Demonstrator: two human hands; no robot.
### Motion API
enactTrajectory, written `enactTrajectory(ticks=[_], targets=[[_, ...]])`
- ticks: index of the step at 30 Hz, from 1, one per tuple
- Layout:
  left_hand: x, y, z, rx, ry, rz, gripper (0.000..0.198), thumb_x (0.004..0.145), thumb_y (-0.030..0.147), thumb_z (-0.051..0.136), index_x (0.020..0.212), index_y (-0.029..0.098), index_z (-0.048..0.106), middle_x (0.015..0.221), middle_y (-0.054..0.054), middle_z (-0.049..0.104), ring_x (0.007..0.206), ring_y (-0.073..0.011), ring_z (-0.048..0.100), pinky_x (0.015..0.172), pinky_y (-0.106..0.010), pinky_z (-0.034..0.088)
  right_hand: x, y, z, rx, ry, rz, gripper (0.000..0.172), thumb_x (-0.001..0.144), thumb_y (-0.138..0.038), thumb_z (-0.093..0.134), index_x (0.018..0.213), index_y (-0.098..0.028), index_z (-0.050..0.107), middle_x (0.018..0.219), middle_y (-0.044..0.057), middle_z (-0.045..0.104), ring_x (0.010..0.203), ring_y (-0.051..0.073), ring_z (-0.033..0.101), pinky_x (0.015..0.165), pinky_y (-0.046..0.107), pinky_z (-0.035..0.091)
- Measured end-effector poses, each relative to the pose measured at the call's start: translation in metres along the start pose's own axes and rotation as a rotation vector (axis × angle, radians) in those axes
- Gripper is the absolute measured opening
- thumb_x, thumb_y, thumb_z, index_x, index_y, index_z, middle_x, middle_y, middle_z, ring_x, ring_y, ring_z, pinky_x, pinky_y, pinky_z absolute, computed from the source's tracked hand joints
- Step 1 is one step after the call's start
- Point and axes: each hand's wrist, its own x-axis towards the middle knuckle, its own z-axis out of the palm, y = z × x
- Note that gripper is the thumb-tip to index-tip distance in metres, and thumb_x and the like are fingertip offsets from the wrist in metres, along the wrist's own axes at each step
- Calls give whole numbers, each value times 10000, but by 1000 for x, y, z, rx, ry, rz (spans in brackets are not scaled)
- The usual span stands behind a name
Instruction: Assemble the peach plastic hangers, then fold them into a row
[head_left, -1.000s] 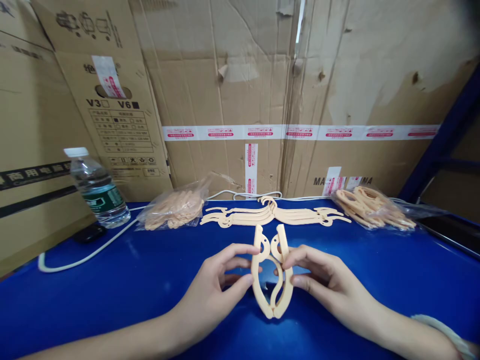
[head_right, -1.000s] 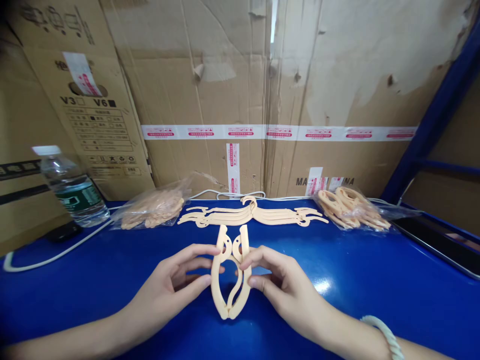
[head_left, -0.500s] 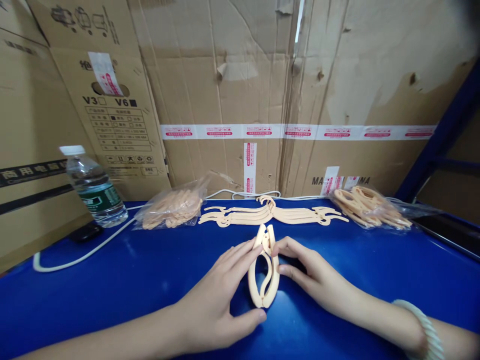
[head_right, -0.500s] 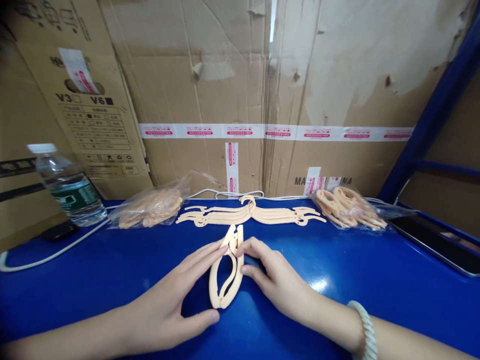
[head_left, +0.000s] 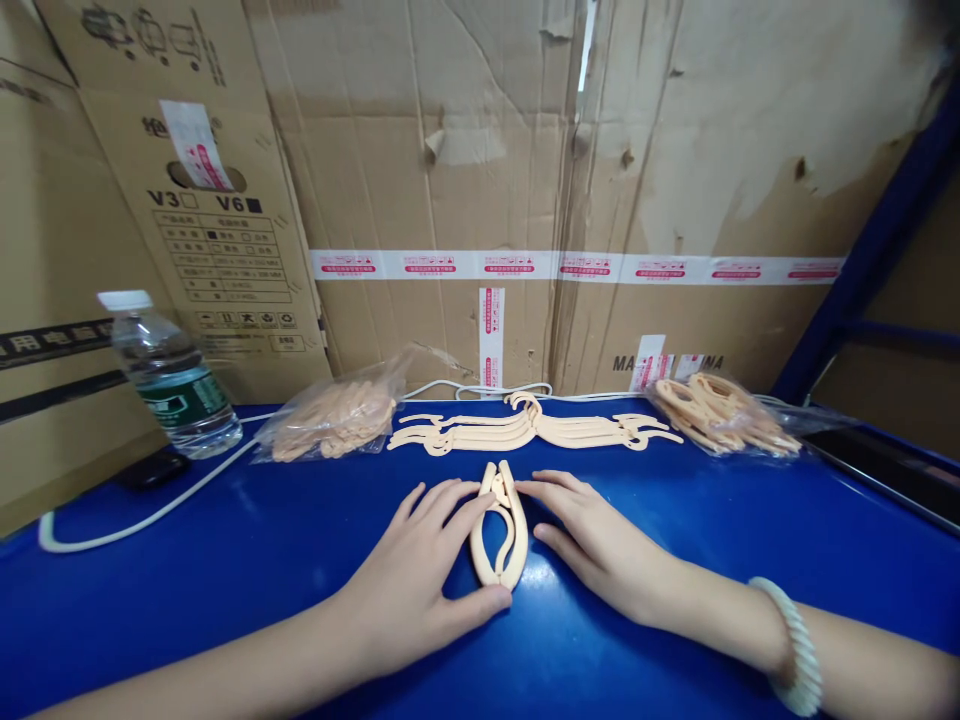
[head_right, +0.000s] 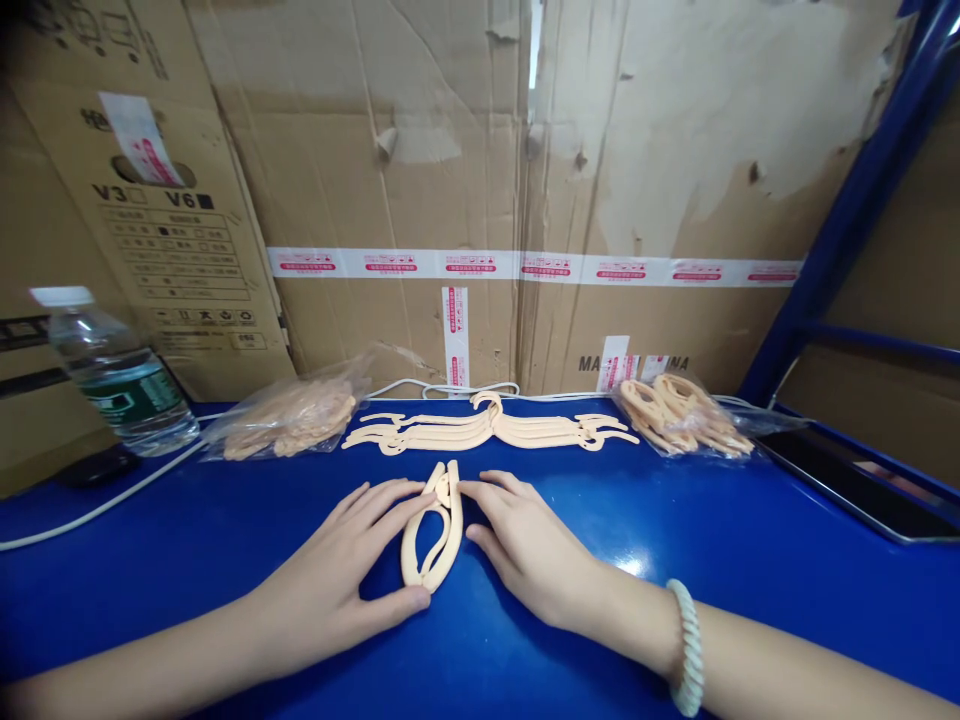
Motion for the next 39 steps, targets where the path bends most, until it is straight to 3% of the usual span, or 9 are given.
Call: enactTrajectory(ticks=[4, 9, 14, 20, 29, 39], targets=[[-1, -5, 2, 16, 22, 8, 621, 818, 490, 634, 1376, 274, 468, 1424, -107, 489, 1310, -353, 427, 1106, -626, 256, -2, 2, -8, -54, -14, -16, 392, 1007, -282, 427, 1389, -197, 449, 1413, 104, 493, 1353, 256, 360, 1120, 486, 334], [-2, -12, -3, -38, 117, 25, 690, 777, 473, 678, 1384, 237, 447, 1435, -126, 471, 1309, -353, 423, 1096, -559, 325, -9, 20, -38, -141, 106, 33, 290, 992, -317, 430, 1199, -211, 601, 1320, 123, 558, 1247, 278, 489, 1059, 504, 398], [8, -31, -15, -69, 165, 41, 397, 854, 315, 582, 1235, 210, 550, 1306, -116, 572, 1220, -299, 517, 1038, -494, 418, -19, 66, -67, -292, 154, 64, 259, 952, -321, 447, 1048, -211, 661, 1135, 127, 647, 1088, 294, 591, 960, 502, 476], [17, -60, -16, -118, 181, 36, 246, 875, 207, 511, 1102, 213, 608, 1161, -85, 653, 1096, -259, 599, 963, -454, 480, -23, 111, -70, -382, 282, 105, 311, 940, -362, 446, 1111, -194, 644, 1131, 147, 657, 1058, 317, 614, 920, 511, 510], [12, -60, -13, -87, 200, 101, 276, 876, 155, 489, 1119, 220, 603, 1149, -86, 651, 1079, -244, 594, 948, -429, 492, -36, 110, -64, -389, 173, 83, 375, 978, -367, 407, 1276, -217, 580, 1311, 138, 582, 1222, 308, 537, 1030, 512, 451], [10, -57, -10, 45, 210, 205, 298, 882, 144, 484, 1144, 222, 603, 1176, -87, 649, 1107, -255, 586, 970, -454, 480, -34, 111, -64, -363, 185, 53, 335, 978, -315, 427, 1249, -214, 595, 1258, 137, 594, 1198, 294, 533, 1031, 515, 435]])
